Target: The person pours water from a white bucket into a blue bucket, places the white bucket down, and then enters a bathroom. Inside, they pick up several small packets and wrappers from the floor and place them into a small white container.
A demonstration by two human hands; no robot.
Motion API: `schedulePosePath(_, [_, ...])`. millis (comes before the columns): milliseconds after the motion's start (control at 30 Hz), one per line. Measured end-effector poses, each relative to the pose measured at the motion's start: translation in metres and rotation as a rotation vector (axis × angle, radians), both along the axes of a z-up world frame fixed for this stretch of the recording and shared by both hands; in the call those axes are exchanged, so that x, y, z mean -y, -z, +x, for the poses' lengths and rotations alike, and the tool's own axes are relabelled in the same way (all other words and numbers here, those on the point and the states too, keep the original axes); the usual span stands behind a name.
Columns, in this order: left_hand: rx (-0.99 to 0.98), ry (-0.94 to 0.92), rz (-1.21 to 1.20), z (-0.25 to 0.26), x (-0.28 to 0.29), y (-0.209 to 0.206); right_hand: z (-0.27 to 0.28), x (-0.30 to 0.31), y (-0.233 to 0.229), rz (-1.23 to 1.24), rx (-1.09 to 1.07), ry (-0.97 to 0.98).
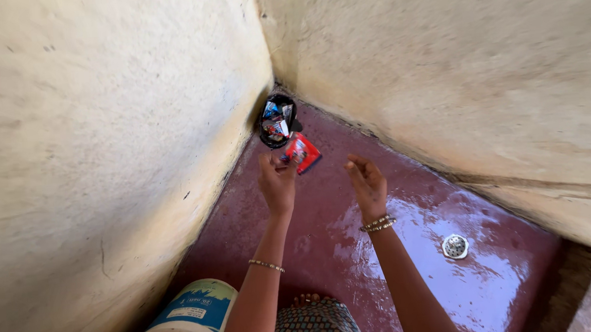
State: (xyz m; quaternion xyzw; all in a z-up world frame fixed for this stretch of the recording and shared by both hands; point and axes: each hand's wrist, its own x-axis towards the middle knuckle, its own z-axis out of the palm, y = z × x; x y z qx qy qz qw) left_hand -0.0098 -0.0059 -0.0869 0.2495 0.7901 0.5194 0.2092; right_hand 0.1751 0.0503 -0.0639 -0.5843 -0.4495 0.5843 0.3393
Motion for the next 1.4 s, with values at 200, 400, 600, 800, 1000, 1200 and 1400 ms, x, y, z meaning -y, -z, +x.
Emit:
schedulePosePath(200, [-0.018, -0.132, -0.03, -0.025, -0.01, 0.066, 0.001, 0.019, 0.048, 0.036, 0.046, 0.028])
schedulePosePath(400, [-0.336, 0.156, -0.166, -0.039, -0.028, 0.106, -0.007, 0.026, 0.1, 0.113, 0.081, -0.015])
schedulePosePath(600, [-0.771, 0.552, -0.71, -0.05, -0.052, 0.144, -0.015, 0.02, 0.13, 0.169, 0.15, -0.043])
schedulePosePath(800, [-0.698, 0.73, -0.785, -0.065, -0.069, 0.169, -0.011, 0.01, 0.158, 0.251, 0.13, -0.069])
schedulePosePath(1000, [-0.703, 0.74, -0.897, -0.069, -0.08, 0.176, -0.007, 0.01, 0.177, 0.258, 0.143, -0.073])
schedulePosePath(1200, [-0.726, 0.67, -0.876, -0.058, -0.085, 0.17, 0.002, 0.012, 0.165, 0.25, 0.173, -0.067])
schedulePosePath(1400, [-0.667, 0.627, -0.882, -0.043, -0.067, 0.138, 0.017, 0.007, 0.116, 0.215, 0.167, -0.016])
